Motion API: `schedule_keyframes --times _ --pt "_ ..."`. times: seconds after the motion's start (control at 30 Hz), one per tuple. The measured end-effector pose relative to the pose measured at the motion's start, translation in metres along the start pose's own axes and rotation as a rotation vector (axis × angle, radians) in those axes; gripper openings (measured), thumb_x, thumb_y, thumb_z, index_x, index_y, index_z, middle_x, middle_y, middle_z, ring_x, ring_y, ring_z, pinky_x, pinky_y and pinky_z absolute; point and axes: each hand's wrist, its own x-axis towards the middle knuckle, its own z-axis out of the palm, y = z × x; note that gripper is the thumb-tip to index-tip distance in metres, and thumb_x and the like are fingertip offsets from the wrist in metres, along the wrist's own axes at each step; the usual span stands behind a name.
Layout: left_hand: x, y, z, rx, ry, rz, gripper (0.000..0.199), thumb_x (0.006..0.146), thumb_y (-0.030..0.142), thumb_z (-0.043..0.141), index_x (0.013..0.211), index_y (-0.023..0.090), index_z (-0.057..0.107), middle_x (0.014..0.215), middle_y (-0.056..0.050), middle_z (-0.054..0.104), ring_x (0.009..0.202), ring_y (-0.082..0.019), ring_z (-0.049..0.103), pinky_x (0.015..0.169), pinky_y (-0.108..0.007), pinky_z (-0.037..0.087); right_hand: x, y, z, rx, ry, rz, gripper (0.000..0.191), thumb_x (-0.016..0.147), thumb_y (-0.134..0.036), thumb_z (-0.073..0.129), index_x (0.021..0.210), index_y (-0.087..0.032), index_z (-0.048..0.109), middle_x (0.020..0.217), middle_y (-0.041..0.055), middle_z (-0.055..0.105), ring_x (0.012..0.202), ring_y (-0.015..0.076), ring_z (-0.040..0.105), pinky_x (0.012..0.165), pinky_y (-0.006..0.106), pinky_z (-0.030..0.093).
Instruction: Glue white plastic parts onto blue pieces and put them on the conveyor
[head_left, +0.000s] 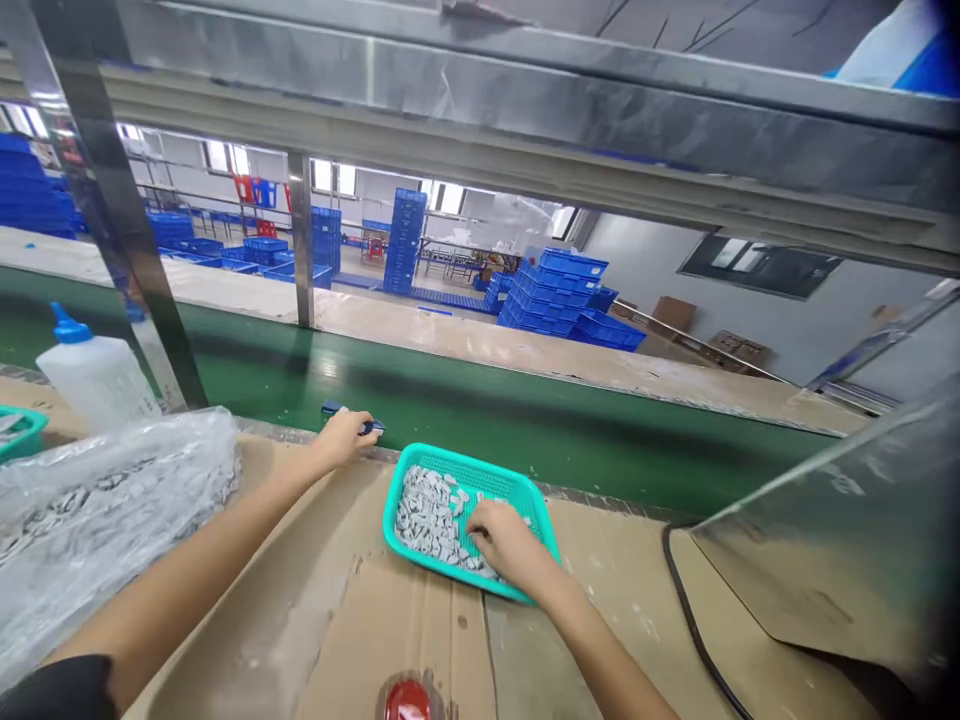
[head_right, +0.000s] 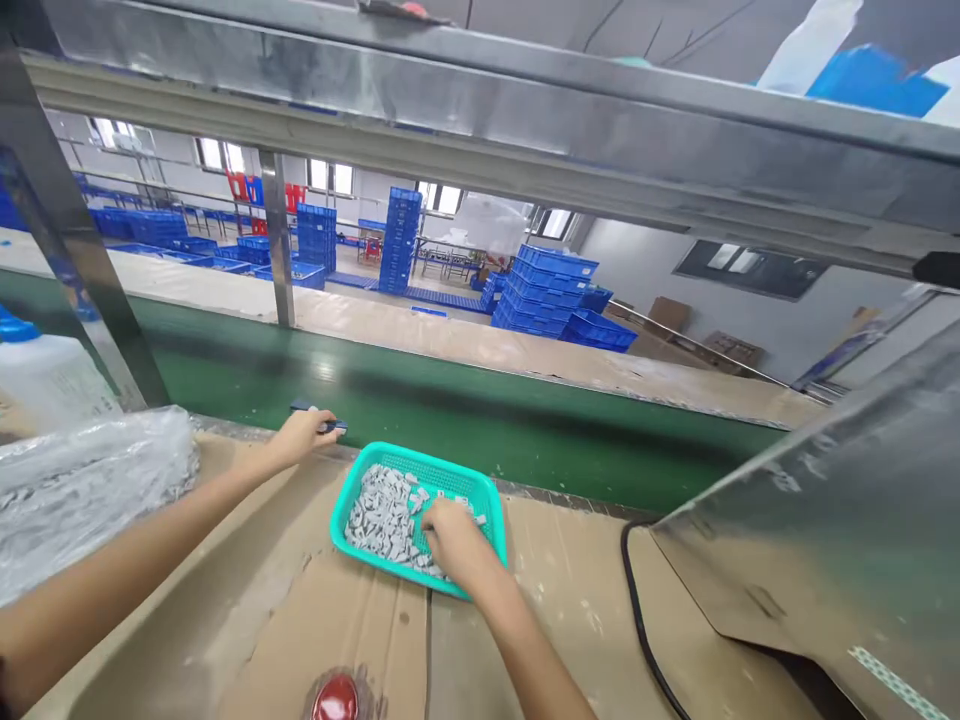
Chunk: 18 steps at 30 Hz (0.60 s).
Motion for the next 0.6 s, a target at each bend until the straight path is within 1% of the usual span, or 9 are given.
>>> schedule_keyframes --times 0.1,0.17,0.2,0.27,0.37,0.43,0.5,0.57,0.6 --pt "0.034 -0.016 0.010 0.074 0.007 -0.013 0.031 0.080 0.035 0.051 0.102 0.014 0.054 0.111 -0.009 0.052 0.105 -0.022 0.046 0.090 -0.045 0.033 -0.002 -0.002 0.003 0.022 0.049 0.035 0.024 0.061 -0.002 0.043 0.048 -0.017 0.055 0.053 0.0017 0.053 0.053 0.0144 0.049 0.053 0.025 0.040" --pt "0.043 -0.032 0.006 0.092 0.019 -0.067 0.040 0.078 0.035 0.053 0.113 0.016 0.048 0.125 -0.010 0.041 0.116 -0.027 0.036 0.095 -0.051 0.026 -0.006 -0.007 -0.003 0.066 0.089 0.075 0.022 0.067 -0.005 0.043 0.062 -0.017 0.061 0.060 0.0029 0.055 0.055 0.0153 0.050 0.053 0.027 0.041" --pt "0.045 -0.041 0.002 0.086 0.014 -0.102 0.042 0.078 0.035 0.053 0.115 0.016 0.046 0.127 -0.010 0.039 0.116 -0.028 0.035 0.095 -0.052 0.026 -0.008 -0.009 -0.007 0.098 0.107 0.096 0.022 0.071 -0.008 0.043 0.072 -0.017 0.063 0.064 0.0037 0.056 0.057 0.0156 0.051 0.053 0.027 0.042" --pt "0.045 -0.058 -0.009 0.047 -0.019 -0.167 0.035 0.080 0.034 0.052 0.110 0.015 0.049 0.119 -0.010 0.046 0.109 -0.025 0.043 0.092 -0.049 0.032 -0.014 -0.016 -0.016 0.162 0.133 0.134 0.021 0.077 -0.015 0.043 0.084 -0.017 0.063 0.073 0.0056 0.058 0.062 0.0161 0.054 0.056 0.029 0.046" --pt "0.037 -0.069 -0.027 -0.054 -0.042 -0.235 0.024 0.081 0.033 0.050 0.094 0.013 0.055 0.102 -0.007 0.055 0.094 -0.019 0.051 0.085 -0.041 0.039 -0.028 -0.030 -0.026 0.370 0.167 0.187 0.015 0.078 -0.023 0.049 0.076 -0.017 0.062 0.079 0.0068 0.058 0.071 0.0169 0.056 0.060 0.028 0.050" --pt "0.021 -0.063 -0.036 -0.144 -0.004 -0.268 0.025 0.082 0.035 0.047 0.090 0.013 0.055 0.094 -0.006 0.056 0.088 -0.018 0.052 0.080 -0.038 0.040 -0.042 -0.043 -0.028 0.604 0.202 0.214 0.011 0.074 -0.026 0.056 0.069 -0.017 0.060 0.078 0.0056 0.055 0.070 0.0167 0.057 0.061 0.028 0.051" --pt "-0.009 -0.043 -0.038 -0.262 0.036 -0.275 0.029 0.086 0.035 0.035 0.090 0.013 0.051 0.088 -0.005 0.054 0.081 -0.016 0.052 0.074 -0.034 0.041 -0.060 -0.059 -0.023 0.799 0.220 0.236 0.012 0.071 -0.027 0.061 0.067 -0.016 0.059 0.075 0.0036 0.053 0.065 0.0148 0.057 0.061 0.027 0.051" --pt "-0.056 -0.014 -0.034 -0.407 0.014 -0.247 0.034 0.087 0.030 0.018 0.089 0.013 0.047 0.081 -0.005 0.052 0.073 -0.015 0.052 0.066 -0.029 0.042 -0.082 -0.080 -0.010 0.893 0.224 0.271 0.012 0.073 -0.028 0.061 0.070 -0.016 0.058 0.071 0.0024 0.053 0.060 0.0128 0.056 0.061 0.025 0.051" --pt "-0.086 0.003 -0.030 -0.482 -0.048 -0.226 0.034 0.084 0.028 0.016 0.087 0.013 0.046 0.077 -0.005 0.051 0.066 -0.014 0.051 0.059 -0.027 0.041 -0.093 -0.092 -0.001 0.930 0.228 0.295 0.013 0.073 -0.029 0.062 0.072 -0.016 0.058 0.070 0.0023 0.054 0.059 0.0123 0.056 0.059 0.024 0.050"
